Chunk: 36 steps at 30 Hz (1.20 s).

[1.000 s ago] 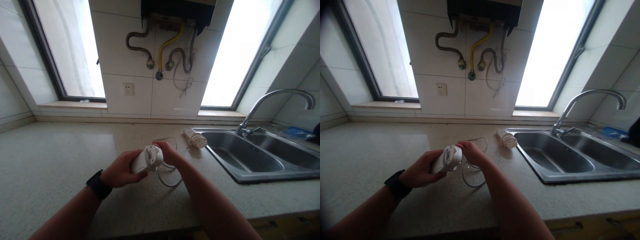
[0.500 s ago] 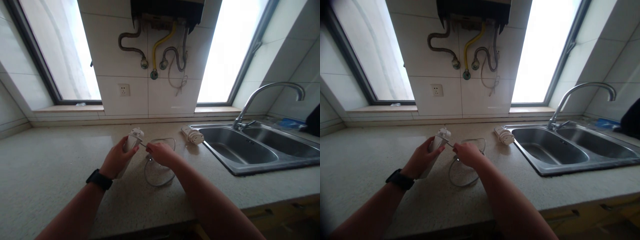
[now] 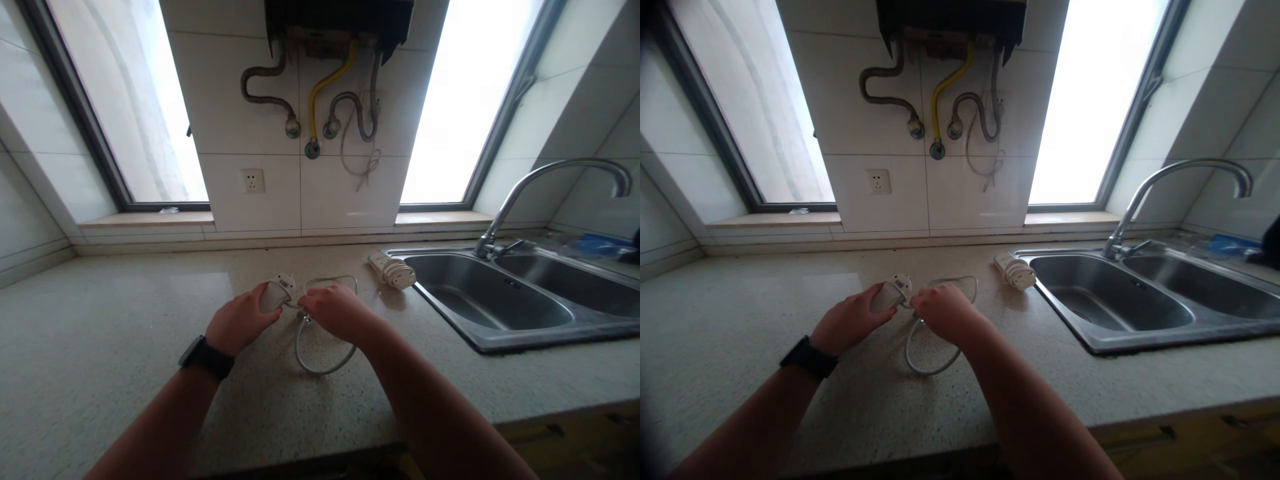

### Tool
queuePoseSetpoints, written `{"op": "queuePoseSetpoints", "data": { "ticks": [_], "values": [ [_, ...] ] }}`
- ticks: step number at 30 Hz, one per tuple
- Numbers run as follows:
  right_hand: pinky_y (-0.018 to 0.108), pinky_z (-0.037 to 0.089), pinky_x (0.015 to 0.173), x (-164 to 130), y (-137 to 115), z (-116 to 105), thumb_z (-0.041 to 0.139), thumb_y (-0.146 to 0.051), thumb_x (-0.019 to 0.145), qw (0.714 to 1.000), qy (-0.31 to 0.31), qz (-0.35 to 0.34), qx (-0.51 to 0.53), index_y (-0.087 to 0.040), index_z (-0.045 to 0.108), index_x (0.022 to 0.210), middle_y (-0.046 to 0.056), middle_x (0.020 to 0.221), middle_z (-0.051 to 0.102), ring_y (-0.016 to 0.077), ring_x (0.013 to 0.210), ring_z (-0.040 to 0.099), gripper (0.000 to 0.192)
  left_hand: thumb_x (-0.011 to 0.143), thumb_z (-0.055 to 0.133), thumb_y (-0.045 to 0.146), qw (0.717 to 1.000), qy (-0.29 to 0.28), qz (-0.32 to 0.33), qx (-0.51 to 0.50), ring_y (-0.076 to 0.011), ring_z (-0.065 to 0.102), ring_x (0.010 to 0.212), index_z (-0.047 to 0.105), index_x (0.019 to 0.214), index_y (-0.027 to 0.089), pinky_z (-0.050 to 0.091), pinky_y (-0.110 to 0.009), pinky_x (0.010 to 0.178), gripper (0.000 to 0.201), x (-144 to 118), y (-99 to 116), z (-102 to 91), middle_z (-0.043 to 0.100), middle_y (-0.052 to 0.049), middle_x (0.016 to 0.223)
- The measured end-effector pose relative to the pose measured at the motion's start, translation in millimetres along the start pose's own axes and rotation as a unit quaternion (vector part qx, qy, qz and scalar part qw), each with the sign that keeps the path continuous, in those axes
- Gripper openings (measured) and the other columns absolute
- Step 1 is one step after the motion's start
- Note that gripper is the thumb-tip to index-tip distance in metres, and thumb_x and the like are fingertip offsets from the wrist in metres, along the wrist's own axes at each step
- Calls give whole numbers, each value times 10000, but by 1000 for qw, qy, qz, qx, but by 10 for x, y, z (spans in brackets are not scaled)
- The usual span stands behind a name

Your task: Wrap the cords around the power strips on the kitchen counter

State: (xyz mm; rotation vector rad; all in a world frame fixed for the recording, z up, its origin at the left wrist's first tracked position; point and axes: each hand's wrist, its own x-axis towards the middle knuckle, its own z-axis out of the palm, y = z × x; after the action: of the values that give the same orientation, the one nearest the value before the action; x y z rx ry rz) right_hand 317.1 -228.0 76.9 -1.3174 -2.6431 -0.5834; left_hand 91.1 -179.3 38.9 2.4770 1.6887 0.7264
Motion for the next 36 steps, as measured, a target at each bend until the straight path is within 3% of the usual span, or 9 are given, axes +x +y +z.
{"op": "queuePoseSetpoints", "data": {
  "ticks": [3, 7, 10, 14, 21, 27, 32, 36],
  "values": [
    [282, 423, 646, -17, 21, -4, 521, -191, 972, 999, 7, 8, 37, -159, 644, 987, 65, 938, 679, 188, 802, 647, 128, 847, 516, 647, 1000, -4, -7, 6, -356, 666, 988, 483, 1372, 269, 480, -439, 792, 648, 9, -51, -9, 695, -131, 1107],
    [291, 448, 790, -52, 90, 34, 600, -211, 939, 994, -42, 14, 101, -130, 637, 1096, 93, 1047, 681, 218, 985, 645, 181, 843, 509, 642, 999, 0, -31, 31, -398, 667, 965, 506, 1358, 283, 475, -479, 768, 628, 20, -126, -11, 698, -149, 1088],
    [291, 428, 712, -70, 103, 5, 564, -251, 960, 992, -64, 55, 89, -142, 653, 1036, 83, 1004, 689, 221, 917, 658, 160, 832, 534, 617, 998, 15, -37, 38, -401, 672, 929, 523, 1343, 301, 470, -475, 731, 601, 33, -139, 11, 703, -156, 1056],
    [277, 350, 611, -75, 97, -107, 489, -256, 992, 998, -8, 46, 35, -195, 672, 1006, 60, 985, 667, 174, 776, 633, 193, 807, 570, 600, 998, 22, -25, 49, -387, 675, 840, 570, 1280, 306, 458, -460, 683, 557, 32, -63, 35, 708, -156, 977],
    [267, 330, 662, -76, 270, -96, 418, -372, 1044, 989, 142, 6, 31, -294, 681, 1131, 18, 1012, 645, 141, 871, 600, 288, 791, 624, 562, 992, -33, 111, 46, -327, 677, 880, 562, 1302, 345, 453, -377, 688, 559, -77, 162, -65, 711, -83, 1029],
    [249, 370, 715, -57, 307, -38, 461, -511, 1000, 975, 177, 17, 132, -275, 721, 1100, 22, 924, 660, 121, 830, 613, 365, 781, 675, 462, 971, -31, 231, 47, -274, 660, 926, 473, 1398, 341, 447, -345, 736, 660, -144, 233, -155, 689, -49, 1083],
    [219, 419, 775, -3, 346, 54, 587, -427, 955, 933, 158, -1, 324, -230, 754, 1050, 26, 913, 691, 121, 852, 636, 275, 759, 687, 369, 948, -33, 314, 50, -243, 636, 868, 444, 1398, 328, 434, -331, 712, 684, -182, 261, -231, 668, -27, 999],
    [236, 452, 817, 95, 352, 242, 640, -389, 912, 852, 107, -24, 512, -153, 757, 964, 49, 896, 713, 148, 870, 646, 268, 760, 685, 392, 938, -38, 343, 18, -230, 637, 857, 497, 1322, 297, 442, -323, 704, 601, -198, 224, -209, 660, -22, 997]
  ]
}}
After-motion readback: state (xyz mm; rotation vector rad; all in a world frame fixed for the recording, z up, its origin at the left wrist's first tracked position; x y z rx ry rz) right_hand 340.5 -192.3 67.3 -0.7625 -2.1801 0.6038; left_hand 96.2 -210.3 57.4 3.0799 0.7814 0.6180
